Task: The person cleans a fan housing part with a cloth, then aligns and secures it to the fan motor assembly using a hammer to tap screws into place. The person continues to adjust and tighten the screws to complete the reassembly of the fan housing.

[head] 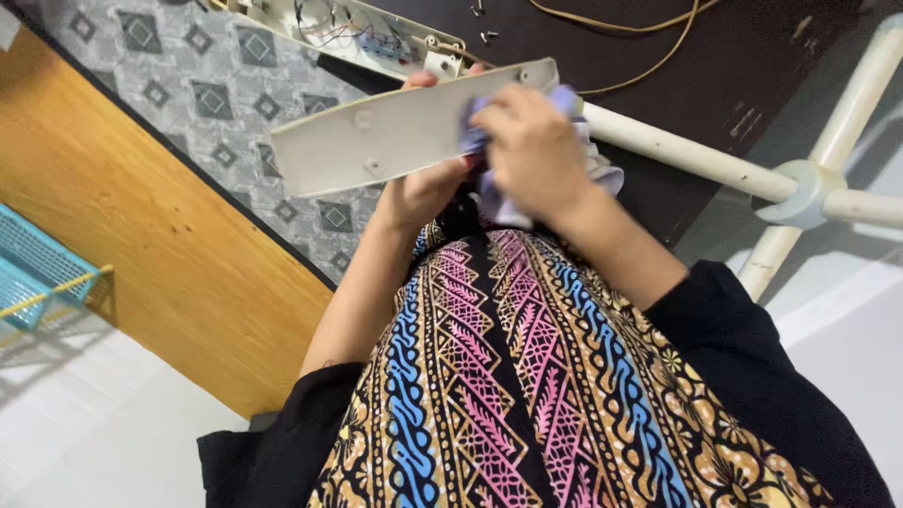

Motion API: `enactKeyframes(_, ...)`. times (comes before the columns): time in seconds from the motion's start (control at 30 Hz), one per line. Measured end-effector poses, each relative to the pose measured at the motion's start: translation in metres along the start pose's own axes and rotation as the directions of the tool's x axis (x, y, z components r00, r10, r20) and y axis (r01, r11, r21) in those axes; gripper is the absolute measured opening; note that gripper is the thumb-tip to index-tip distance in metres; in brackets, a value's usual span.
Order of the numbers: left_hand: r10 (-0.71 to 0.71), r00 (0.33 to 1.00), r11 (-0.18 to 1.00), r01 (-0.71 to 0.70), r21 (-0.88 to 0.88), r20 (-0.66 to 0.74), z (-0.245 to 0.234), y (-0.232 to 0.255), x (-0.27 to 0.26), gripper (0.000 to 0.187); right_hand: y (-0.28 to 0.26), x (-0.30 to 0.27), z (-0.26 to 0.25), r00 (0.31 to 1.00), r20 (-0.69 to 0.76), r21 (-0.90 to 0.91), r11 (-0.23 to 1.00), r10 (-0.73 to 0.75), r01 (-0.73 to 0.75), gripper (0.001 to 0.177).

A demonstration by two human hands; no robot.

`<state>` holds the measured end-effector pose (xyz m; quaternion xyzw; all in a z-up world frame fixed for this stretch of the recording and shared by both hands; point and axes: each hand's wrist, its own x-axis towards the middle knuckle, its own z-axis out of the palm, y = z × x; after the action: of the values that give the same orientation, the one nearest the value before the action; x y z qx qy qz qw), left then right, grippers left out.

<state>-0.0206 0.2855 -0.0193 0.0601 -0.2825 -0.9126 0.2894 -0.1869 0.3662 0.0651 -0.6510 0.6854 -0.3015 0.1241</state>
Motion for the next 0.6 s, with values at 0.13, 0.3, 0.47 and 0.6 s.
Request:
enactKeyframes(0.13, 0.039, 0.999, 0.986, -0.036, 0.162, -0.013, 0.009, -0.004, 0.001, 0.084, 0.018, -0.005, 0.011, 0.996, 0.039, 0.006, 0.997, 0.076, -0.076, 0.018)
enactKeyframes(0.3, -0.011, 0.999, 0.999, 0.013, 0.034, -0.040, 0.016, -0.019, -0.005, 0.083, 0.023, -0.030, 0.020, 0.996, -0.030, 0.117, 0.990, 0.082, -0.078, 0.023)
enactKeyframes(0.47, 0.036, 0.997, 0.879, 0.000, 0.477, -0.065, 0.014, -0.042, 0.005, 0.082, 0.030, -0.030, 0.024, 0.966, -0.192, 0.115, 0.981, 0.175, -0.155, 0.026)
enactKeyframes(0.6, 0.091, 0.996, 0.852, -0.073, 0.519, -0.011, 0.009, -0.052, 0.018, 0.081, 0.042, -0.026, 0.028, 0.900, -0.277, 0.188, 0.938, 0.336, -0.293, 0.024)
